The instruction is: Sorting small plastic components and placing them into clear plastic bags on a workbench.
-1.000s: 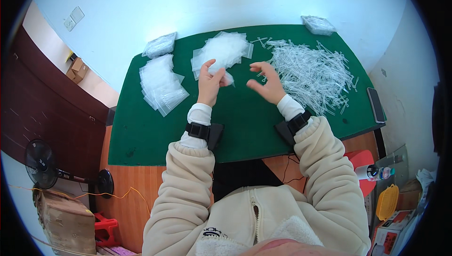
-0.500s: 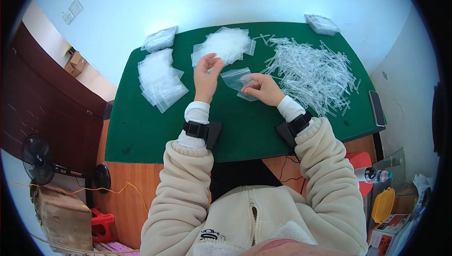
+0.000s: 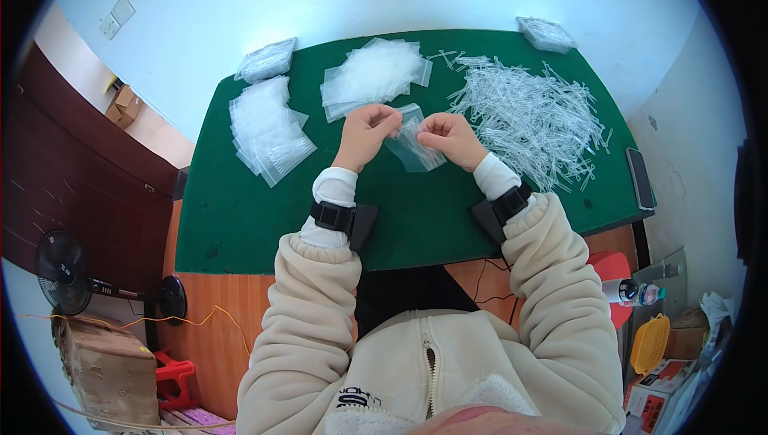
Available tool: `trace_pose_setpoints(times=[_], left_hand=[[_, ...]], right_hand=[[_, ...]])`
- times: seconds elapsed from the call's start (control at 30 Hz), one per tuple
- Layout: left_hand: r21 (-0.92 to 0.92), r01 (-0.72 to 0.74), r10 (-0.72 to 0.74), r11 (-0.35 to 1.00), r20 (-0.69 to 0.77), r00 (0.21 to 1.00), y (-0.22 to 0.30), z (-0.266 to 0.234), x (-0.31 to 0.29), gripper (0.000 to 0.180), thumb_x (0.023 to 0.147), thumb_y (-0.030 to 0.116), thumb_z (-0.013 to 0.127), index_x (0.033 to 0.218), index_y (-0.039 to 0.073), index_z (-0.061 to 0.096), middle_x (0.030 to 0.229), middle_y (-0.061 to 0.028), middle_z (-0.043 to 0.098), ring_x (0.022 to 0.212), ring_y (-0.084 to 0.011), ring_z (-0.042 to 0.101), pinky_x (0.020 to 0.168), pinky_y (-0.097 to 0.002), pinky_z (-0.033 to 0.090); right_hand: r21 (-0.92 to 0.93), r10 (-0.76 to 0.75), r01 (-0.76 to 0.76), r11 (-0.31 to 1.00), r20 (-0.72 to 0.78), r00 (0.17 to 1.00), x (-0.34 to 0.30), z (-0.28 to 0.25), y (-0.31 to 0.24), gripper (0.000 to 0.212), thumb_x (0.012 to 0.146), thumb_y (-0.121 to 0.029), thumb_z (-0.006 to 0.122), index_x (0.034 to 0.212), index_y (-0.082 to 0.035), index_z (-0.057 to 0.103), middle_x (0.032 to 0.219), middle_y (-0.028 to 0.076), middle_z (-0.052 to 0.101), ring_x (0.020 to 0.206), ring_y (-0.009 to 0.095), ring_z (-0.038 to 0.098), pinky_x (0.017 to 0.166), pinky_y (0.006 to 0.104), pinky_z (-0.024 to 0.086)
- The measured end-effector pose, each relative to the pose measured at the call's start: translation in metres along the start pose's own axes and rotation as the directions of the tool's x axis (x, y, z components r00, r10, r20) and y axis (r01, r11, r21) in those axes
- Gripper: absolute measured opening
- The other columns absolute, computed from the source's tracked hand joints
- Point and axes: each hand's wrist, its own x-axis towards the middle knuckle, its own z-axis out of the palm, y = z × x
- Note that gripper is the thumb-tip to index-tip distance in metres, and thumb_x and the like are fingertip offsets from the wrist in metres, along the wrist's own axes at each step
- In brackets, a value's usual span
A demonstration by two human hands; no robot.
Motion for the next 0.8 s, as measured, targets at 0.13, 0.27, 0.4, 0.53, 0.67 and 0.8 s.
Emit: trace_pose_setpoints(times=[0.13,0.27,0.4,0.53,0.67,0.8], left_hand=[[-0.022,0.073,-0.073,0.997,-0.013,0.997,0.001,0.001,-0.003,0.015,0.084,0.015,0.062,0.088,0.000,0.063,0.074,-0.0024,0.061,0.064,-0.0091,0.057,0.059,-0.0212,0.045],[-0.023,0.068,-0.067,0.997,0.047,0.997,0.002,0.004,-0.002,0.016,0.083,0.015,0.063,0.090,0.000,0.062,0.076,-0.0038,0.062,0.064,-0.0100,0.059,0.059,-0.0213,0.047],[-0.029,0.136,-0.135,0.990,0.046,0.990,0.007,0.004,-0.003,0.016,0.083,0.014,0.063,0.091,0.000,0.061,0.077,-0.0045,0.063,0.066,-0.0107,0.060,0.060,-0.0212,0.048],[-0.076,0.166,-0.166,0.983,-0.006,0.986,0.005,0.001,-0.004,0.015,0.083,0.013,0.063,0.090,0.000,0.061,0.077,-0.0049,0.063,0.067,-0.0113,0.061,0.061,-0.0216,0.049],[-0.068,0.172,-0.172,0.983,0.000,0.985,0.002,0.000,-0.003,0.016,0.083,0.015,0.063,0.089,0.001,0.061,0.075,-0.0047,0.063,0.066,-0.0106,0.060,0.060,-0.0210,0.048],[0.109,0.096,-0.108,0.989,0.108,0.988,0.001,-0.003,-0.002,0.017,0.080,0.017,0.065,0.081,0.000,0.061,0.067,-0.0025,0.060,0.059,-0.0080,0.056,0.055,-0.0214,0.044]], right_hand=[[0.029,0.037,-0.036,0.999,-0.026,0.999,-0.001,0.001,-0.002,0.006,0.080,-0.006,0.061,0.085,-0.002,0.058,0.074,-0.004,0.057,0.067,0.003,0.051,0.061,0.0182,0.041],[-0.030,0.048,-0.046,0.998,0.088,0.995,0.002,-0.007,0.007,0.007,0.077,-0.006,0.062,0.082,-0.003,0.056,0.074,-0.004,0.055,0.066,0.003,0.050,0.060,0.0179,0.040],[0.018,0.046,-0.046,0.999,0.034,0.998,0.001,-0.003,0.006,0.009,0.075,-0.005,0.062,0.082,-0.004,0.056,0.073,-0.003,0.055,0.065,0.003,0.050,0.059,0.0183,0.040],[0.008,0.041,-0.042,0.999,0.047,0.998,0.002,0.000,-0.001,0.011,0.074,-0.005,0.064,0.083,-0.003,0.057,0.074,-0.004,0.055,0.065,0.003,0.049,0.059,0.0187,0.040],[-0.112,0.039,-0.029,0.993,0.085,0.996,-0.003,0.003,-0.008,0.014,0.072,-0.005,0.066,0.083,-0.003,0.058,0.074,-0.004,0.055,0.065,0.003,0.048,0.059,0.0186,0.040],[-0.189,0.045,-0.024,0.982,0.103,0.994,0.000,-0.003,0.004,0.016,0.072,-0.007,0.069,0.083,-0.003,0.058,0.073,-0.005,0.055,0.064,0.003,0.047,0.058,0.0184,0.039]])
